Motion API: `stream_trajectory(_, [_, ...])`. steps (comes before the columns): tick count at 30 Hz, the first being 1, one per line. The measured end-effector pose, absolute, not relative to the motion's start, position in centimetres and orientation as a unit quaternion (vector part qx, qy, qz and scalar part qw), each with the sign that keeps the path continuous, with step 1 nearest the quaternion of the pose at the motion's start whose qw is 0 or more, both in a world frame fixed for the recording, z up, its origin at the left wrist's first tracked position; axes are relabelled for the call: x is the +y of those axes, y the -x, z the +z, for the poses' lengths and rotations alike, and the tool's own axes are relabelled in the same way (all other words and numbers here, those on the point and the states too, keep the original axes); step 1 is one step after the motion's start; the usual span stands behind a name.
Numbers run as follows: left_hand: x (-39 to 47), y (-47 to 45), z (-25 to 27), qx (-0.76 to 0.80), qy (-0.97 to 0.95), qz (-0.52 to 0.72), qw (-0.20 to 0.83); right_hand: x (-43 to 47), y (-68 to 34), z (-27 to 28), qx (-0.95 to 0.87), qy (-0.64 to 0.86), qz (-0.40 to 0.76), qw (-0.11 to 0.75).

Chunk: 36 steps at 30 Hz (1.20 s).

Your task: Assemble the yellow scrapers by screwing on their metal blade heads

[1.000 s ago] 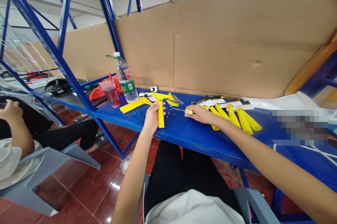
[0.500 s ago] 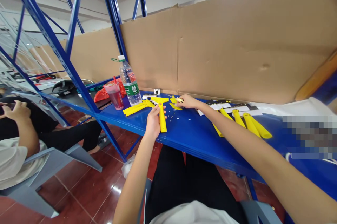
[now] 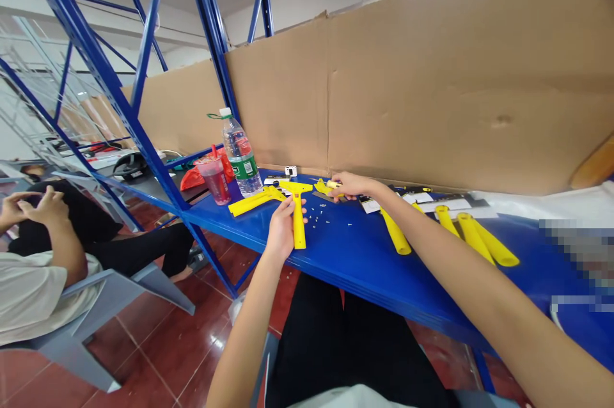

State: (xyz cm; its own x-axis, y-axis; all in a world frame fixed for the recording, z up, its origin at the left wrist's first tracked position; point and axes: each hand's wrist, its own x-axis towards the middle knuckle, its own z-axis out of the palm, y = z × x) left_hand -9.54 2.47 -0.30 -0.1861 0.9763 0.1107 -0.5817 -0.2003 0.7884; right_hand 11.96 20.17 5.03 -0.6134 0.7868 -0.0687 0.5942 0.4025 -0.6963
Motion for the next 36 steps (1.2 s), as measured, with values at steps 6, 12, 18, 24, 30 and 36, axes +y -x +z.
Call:
stream_trajectory(6, [2.2, 9.3, 0.0, 0.312, -0.337, 0.702, 0.544, 18.7, -13.9, 8.8, -0.811, 0.345, 0.402, 0.246])
stream_trajectory(12, [1.9, 9.0, 0.4, 0.322, -0.345, 0.701, 0.535, 15.4, -14.6, 12.4, -0.799, 0.258, 0.473, 0.265])
stream_trajectory(18, [1.7, 8.9, 0.4, 0.323, -0.376, 0.679, 0.542, 12.6, -12.2, 14.1, -0.870, 0.286, 0.328, 0.233])
stream_trajectory(24, [1.3, 8.7, 0.1, 0.308, -0.448, 0.625, 0.560, 10.5, -10.0, 15.1, -0.929, 0.258, 0.224, 0.145])
stream_trajectory(30, [1.0, 8.4, 0.1, 0.314, -0.512, 0.585, 0.545, 10.1, -9.9, 15.5, -0.959, 0.181, 0.208, 0.070])
stream_trajectory(36, [0.9, 8.2, 0.0, 0.350, -0.532, 0.559, 0.531, 9.8, -9.4, 16.1, -0.963, 0.200, 0.182, -0.001])
